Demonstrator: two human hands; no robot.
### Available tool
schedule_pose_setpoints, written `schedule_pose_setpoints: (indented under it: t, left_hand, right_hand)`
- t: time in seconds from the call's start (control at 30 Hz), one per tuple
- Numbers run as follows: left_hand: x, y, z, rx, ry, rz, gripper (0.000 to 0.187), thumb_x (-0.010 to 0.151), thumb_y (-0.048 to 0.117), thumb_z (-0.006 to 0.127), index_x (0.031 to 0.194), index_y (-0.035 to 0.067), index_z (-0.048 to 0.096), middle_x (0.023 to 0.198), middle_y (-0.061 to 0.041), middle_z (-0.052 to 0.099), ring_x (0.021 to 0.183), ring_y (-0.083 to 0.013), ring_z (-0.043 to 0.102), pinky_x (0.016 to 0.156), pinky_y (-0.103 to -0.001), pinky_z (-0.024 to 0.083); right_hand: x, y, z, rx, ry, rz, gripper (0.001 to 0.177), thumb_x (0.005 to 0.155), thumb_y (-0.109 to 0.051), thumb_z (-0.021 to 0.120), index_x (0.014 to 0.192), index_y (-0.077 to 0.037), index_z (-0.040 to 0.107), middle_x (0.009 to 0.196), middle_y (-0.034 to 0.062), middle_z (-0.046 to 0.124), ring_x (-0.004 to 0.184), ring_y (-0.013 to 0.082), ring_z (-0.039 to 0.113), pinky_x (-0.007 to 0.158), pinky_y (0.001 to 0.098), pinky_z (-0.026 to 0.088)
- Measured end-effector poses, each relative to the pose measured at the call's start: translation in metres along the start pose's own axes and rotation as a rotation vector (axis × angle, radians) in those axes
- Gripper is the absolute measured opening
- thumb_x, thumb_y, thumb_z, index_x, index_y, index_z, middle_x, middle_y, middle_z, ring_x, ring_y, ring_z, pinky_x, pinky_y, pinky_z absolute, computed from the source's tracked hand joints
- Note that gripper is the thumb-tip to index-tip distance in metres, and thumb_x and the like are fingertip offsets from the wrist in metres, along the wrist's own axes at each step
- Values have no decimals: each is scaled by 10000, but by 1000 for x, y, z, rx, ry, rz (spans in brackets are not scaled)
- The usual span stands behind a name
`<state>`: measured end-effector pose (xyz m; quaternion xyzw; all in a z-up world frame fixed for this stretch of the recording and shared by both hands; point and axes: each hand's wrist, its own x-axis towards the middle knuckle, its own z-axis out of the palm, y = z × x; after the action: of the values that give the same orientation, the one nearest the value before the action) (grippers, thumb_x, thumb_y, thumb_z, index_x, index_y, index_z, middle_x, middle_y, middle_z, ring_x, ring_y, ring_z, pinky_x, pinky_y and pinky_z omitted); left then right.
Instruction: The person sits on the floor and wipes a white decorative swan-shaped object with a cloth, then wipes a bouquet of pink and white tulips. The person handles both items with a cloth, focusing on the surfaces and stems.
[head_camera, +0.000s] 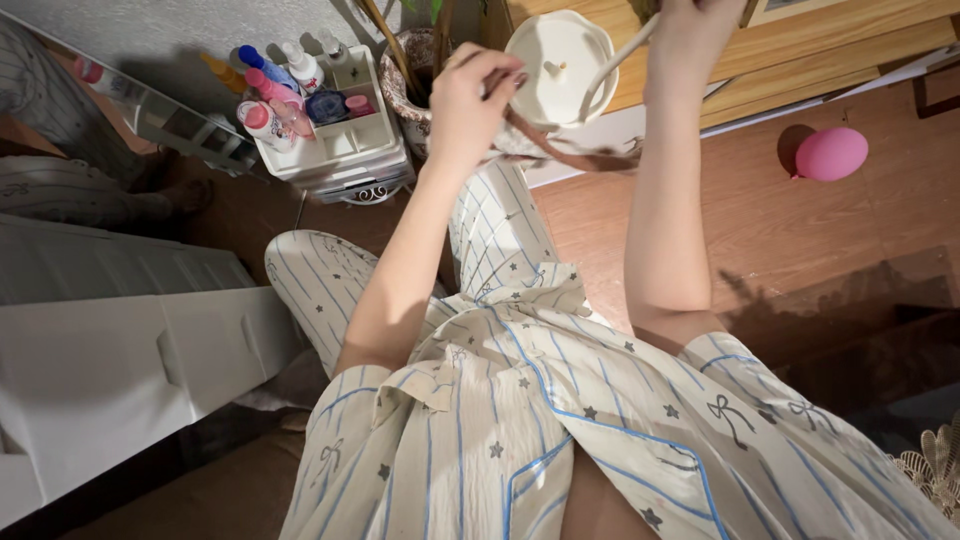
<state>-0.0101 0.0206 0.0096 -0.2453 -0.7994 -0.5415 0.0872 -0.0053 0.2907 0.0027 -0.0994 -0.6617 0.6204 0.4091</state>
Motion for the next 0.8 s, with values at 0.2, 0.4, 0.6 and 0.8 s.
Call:
schedule_pose_setpoints:
  t: [0.2,0.4,0.6,0.8]
  left_hand:
    - [-6,-26,15,-34,-43,-259,124,875,128,766,995,104,787,940,-47,705,855,-171,706,786,-295,592]
    - [-15,-51,46,58,-17,-277,371,834,169,834,1177,103,709,964,-64,675,882,-207,699,801,-353,566]
    - [-14,-65,61,80,-69,-363,766,805,157,831,1472,203,459,1085,-107,589,927,-216,679,836,-384,571]
    - [-9,-68,67,130,-194,-424,818,831,173,819,1538,253,417,1002,-94,600,895,-213,666,842,-387,557]
  right_hand:
    - [18,61,-4,-11,87,-144,118,1050,28,619,980,24,524,871,23,563,771,130,509,717,325,483]
    - [7,60,17,169,88,-74,167,1043,-11,608,912,25,512,809,17,565,698,106,489,623,306,432]
    - [2,55,25,123,25,-162,288,1107,-41,599,853,13,476,736,7,465,687,116,383,639,332,331]
    - [-5,38,26,74,7,-156,259,1121,-84,557,885,4,494,741,0,479,696,117,404,647,331,349]
